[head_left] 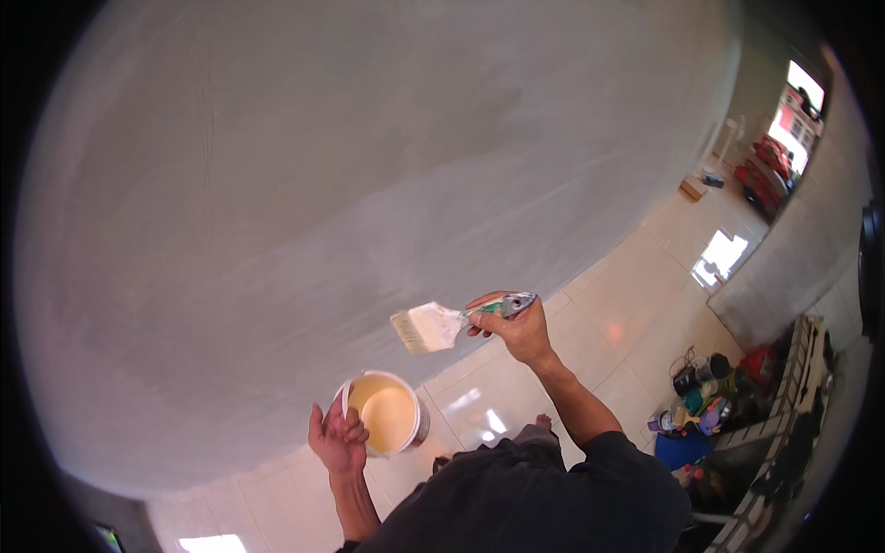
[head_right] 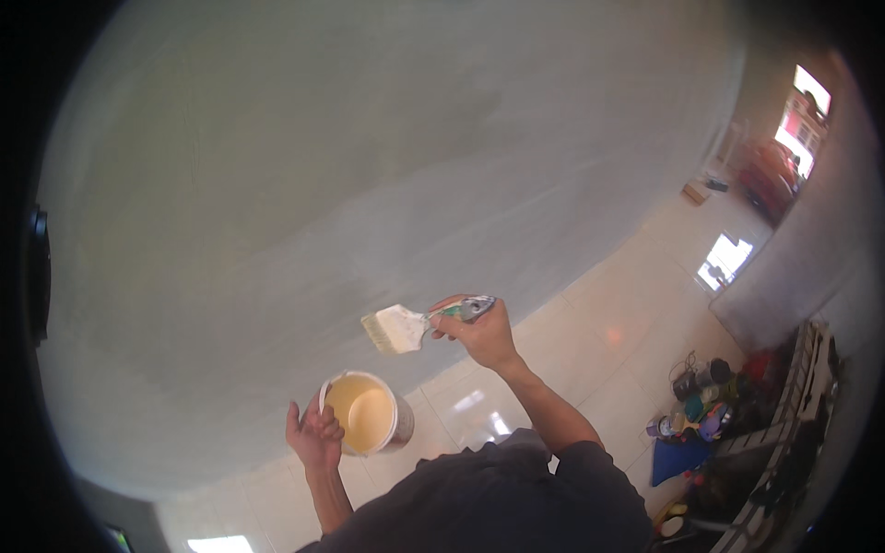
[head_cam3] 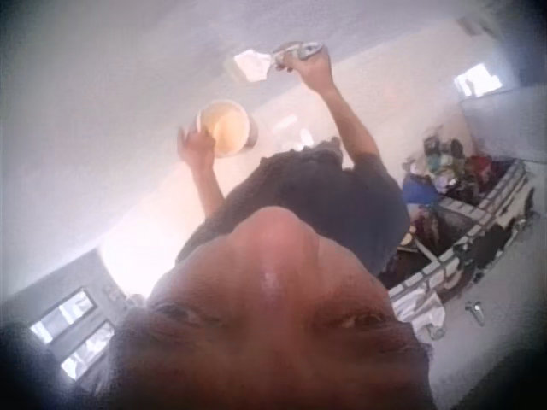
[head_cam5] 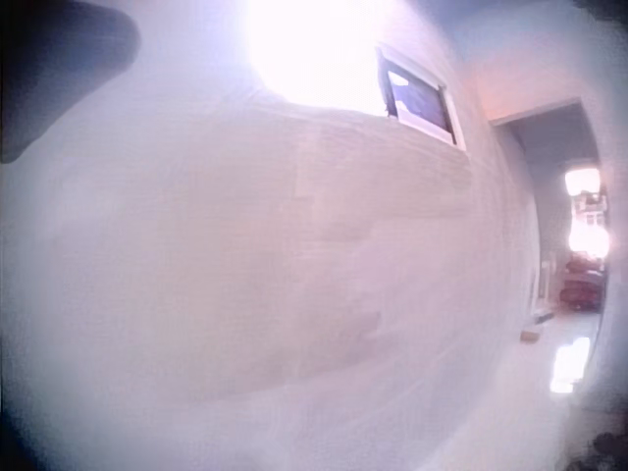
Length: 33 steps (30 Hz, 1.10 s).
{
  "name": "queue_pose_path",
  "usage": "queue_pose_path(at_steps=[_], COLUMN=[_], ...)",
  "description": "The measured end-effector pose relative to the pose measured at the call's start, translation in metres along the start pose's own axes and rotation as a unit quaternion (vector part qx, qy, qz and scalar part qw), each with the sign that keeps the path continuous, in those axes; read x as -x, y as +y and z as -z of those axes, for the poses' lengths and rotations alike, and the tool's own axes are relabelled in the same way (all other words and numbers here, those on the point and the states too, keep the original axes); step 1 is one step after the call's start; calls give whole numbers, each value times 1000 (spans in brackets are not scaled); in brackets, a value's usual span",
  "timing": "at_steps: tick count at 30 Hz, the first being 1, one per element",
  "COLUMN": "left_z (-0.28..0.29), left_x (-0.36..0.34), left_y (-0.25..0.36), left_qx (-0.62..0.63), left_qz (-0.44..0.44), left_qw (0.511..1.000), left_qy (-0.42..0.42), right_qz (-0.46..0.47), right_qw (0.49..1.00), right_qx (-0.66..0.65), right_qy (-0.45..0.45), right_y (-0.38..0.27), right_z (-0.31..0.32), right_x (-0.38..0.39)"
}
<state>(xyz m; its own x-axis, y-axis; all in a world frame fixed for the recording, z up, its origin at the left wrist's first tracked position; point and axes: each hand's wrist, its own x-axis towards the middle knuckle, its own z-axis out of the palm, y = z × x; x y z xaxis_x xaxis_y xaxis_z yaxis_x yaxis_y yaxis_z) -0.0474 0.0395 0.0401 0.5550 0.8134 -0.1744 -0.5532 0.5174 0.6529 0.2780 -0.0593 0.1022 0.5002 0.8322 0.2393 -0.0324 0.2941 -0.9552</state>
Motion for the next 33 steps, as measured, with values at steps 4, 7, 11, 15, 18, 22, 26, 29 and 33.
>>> queue_pose_path(at_steps=[4, 7, 11, 15, 18, 22, 26, 29, 33], left_z=[-3, -35, -85, -103, -108, -105, -108, -101, -110], left_x=[12, 34, 49, 48, 43, 47, 57, 60, 66], left_y=[1, 7, -4, -34, -54, -65, -59, -53, -49], left_qx=[1, -2, 3, 24, 44, 58, 64, 61, 57], left_qz=[6, 7, 1, -13, -14, 3, 13, 32, 43], left_qw=[1000, 1000, 998, 999, 998, 997, 996, 996, 995], left_qy=[-14, -27, -63, -45, -52, -59, -54, -60, -70], right_qz=[-22, -27, 15, 64, 83, 101, 107, 114, 120], right_qw=[991, 973, 928, 870, 822, 768, 740, 751, 743], right_qx=[41, 148, 287, 368, 414, 444, 446, 439, 467], right_qy=[-122, -177, -237, -322, -383, -450, -491, -481, -464], right_y=[16, 5, -28, -11, 8, 41, 61, 80, 69], right_z=[-51, -64, -57, -48, -42, -43, -55, -62, -60], right_x=[27, 41, 49, 41, 38, 39, 44, 55, 63])
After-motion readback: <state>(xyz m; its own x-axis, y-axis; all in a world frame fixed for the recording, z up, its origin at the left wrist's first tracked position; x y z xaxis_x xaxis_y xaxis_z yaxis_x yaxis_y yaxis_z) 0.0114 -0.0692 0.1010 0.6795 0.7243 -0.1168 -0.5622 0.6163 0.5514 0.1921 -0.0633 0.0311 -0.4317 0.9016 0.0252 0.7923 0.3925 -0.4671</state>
